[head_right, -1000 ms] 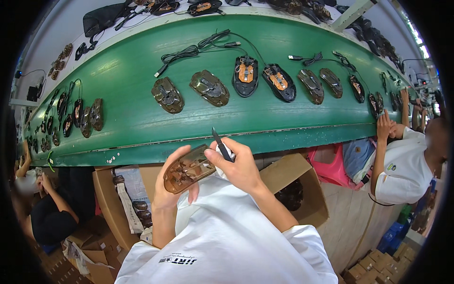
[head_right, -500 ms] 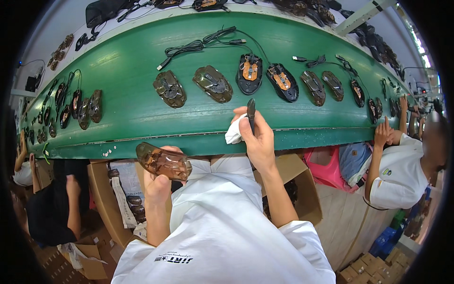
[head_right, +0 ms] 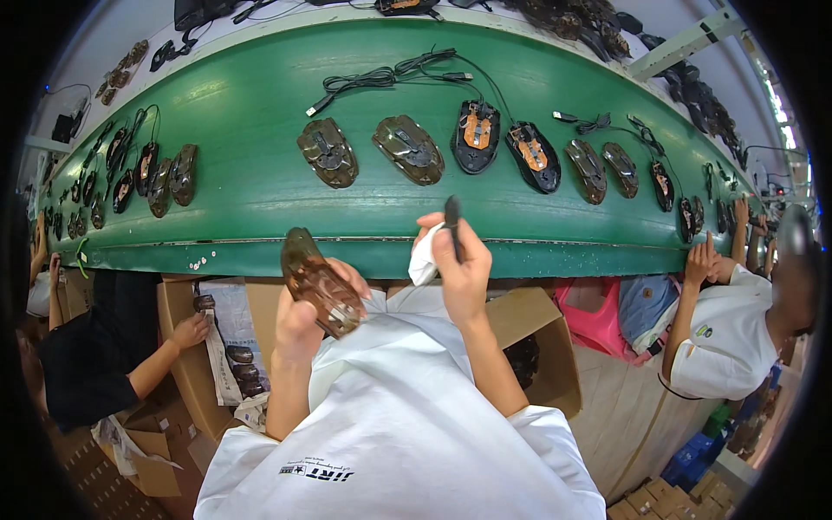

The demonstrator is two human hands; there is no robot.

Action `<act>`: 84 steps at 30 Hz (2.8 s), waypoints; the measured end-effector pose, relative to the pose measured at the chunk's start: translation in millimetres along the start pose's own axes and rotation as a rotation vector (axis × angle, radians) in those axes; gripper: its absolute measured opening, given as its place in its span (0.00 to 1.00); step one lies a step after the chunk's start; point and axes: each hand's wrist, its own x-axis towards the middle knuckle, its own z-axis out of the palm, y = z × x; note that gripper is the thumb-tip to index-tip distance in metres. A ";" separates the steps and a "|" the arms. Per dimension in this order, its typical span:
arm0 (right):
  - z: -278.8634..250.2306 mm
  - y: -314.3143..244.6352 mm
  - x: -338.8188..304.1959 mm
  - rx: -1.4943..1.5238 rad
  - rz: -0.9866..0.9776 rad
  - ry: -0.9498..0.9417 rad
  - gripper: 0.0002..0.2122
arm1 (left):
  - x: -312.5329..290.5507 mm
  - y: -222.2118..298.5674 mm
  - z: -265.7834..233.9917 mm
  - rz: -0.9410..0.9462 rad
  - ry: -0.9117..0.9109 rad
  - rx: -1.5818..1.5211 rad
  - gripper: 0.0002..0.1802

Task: The person is cleaning and inspecting computer mouse top covers on an assembly line.

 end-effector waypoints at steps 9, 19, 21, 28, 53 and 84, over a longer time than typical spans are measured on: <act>22.8 -25.2 -3.0 0.650 0.295 -0.084 0.17 | 1.9 12.0 49.6 -0.038 -0.222 -0.004 0.38; 30.2 -28.5 -2.4 0.600 0.276 0.007 0.13 | -10.4 8.0 31.3 0.029 -0.232 0.394 0.39; 29.1 -26.5 -0.1 0.715 0.303 -0.007 0.13 | -16.4 11.8 35.0 0.087 -0.240 0.473 0.38; 33.6 -28.8 1.4 1.150 0.327 -0.046 0.12 | -25.8 10.9 71.5 0.294 -0.162 0.720 0.37; 32.8 -16.7 -8.4 0.961 0.368 -0.073 0.19 | -6.9 13.3 42.5 0.517 0.032 0.903 0.36; 47.9 -38.4 -2.2 1.020 0.346 -0.030 0.21 | -22.3 11.3 23.6 0.077 0.034 0.189 0.28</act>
